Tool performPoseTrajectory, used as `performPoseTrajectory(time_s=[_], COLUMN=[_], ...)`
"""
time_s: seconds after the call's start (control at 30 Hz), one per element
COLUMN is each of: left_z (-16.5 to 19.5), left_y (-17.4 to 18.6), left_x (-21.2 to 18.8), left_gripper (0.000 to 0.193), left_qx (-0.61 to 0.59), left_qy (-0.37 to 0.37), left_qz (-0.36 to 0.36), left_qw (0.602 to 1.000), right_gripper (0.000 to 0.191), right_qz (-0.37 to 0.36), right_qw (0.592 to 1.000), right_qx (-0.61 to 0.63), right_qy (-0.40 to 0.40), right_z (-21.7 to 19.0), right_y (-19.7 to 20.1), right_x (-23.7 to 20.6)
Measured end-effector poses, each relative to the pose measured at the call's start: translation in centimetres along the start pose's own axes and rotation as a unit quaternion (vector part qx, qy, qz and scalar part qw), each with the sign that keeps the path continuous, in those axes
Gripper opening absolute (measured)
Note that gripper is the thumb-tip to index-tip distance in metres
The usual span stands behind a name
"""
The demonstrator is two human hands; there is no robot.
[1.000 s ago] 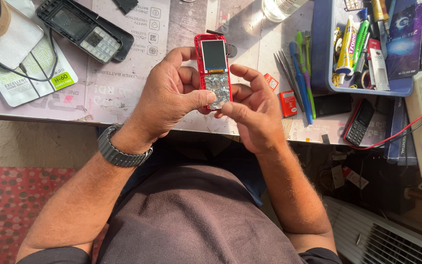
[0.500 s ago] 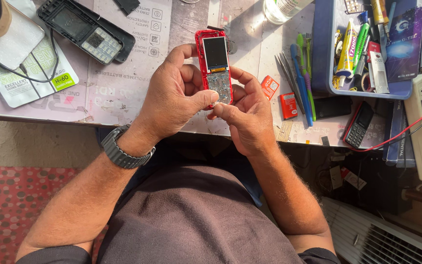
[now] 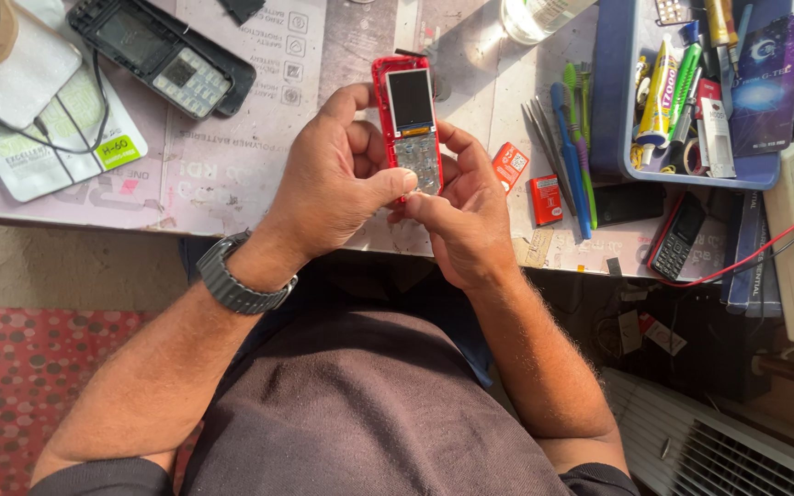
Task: The person handles a disassembled mobile phone, cleans the red casing with a toothbrush, and fits the internal module into the casing. The person repeatedly checks alignment and seating of the module within the casing, then places the assembled unit on the table.
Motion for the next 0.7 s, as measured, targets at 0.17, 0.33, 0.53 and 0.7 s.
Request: performPoseTrajectory(time_s=[0.17, 0.33, 0.53, 0.7], left_z=[0.0, -0.2, -0.3, -0.1], left_y=[0.4, 0.4, 0.3, 0.1], left_x=[0.2, 0.4, 0.3, 0.0], left_gripper=[0.062, 0.063, 0.065, 0.064], left_qx=[-0.096, -0.130, -0.129, -0.096], left_qy=[0.034, 0.051, 0.051, 0.039], left_qz=[-0.029, -0.047, -0.056, -0.055], left_qw=[0.994, 0.989, 0.989, 0.993], right_gripper=[0.075, 0.077, 0.073, 0.067], right_qz=[-0.029, -0.042, -0.034, -0.025], right_qw=[0.998, 0.999, 0.999, 0.999], right_qx=[0.044, -0.007, -0.007, -0.024], right_qy=[-0.036, -0.022, -0.029, -0.021], right_z=[-1.4, -2.2, -2.3, -1.9], right_y=[0.5, 0.8, 1.0, 1.2], right_x=[-0.3, -0.7, -0.9, -1.2])
Point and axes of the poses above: each hand's wrist, its own x-axis towards the middle knuckle, its own y-axis out of the back of the hand, z = x × y, the point moved 3 cm from there along x, towards the middle knuckle, and after that the axes turned 9 degrees about x, right-handed, at the moved point
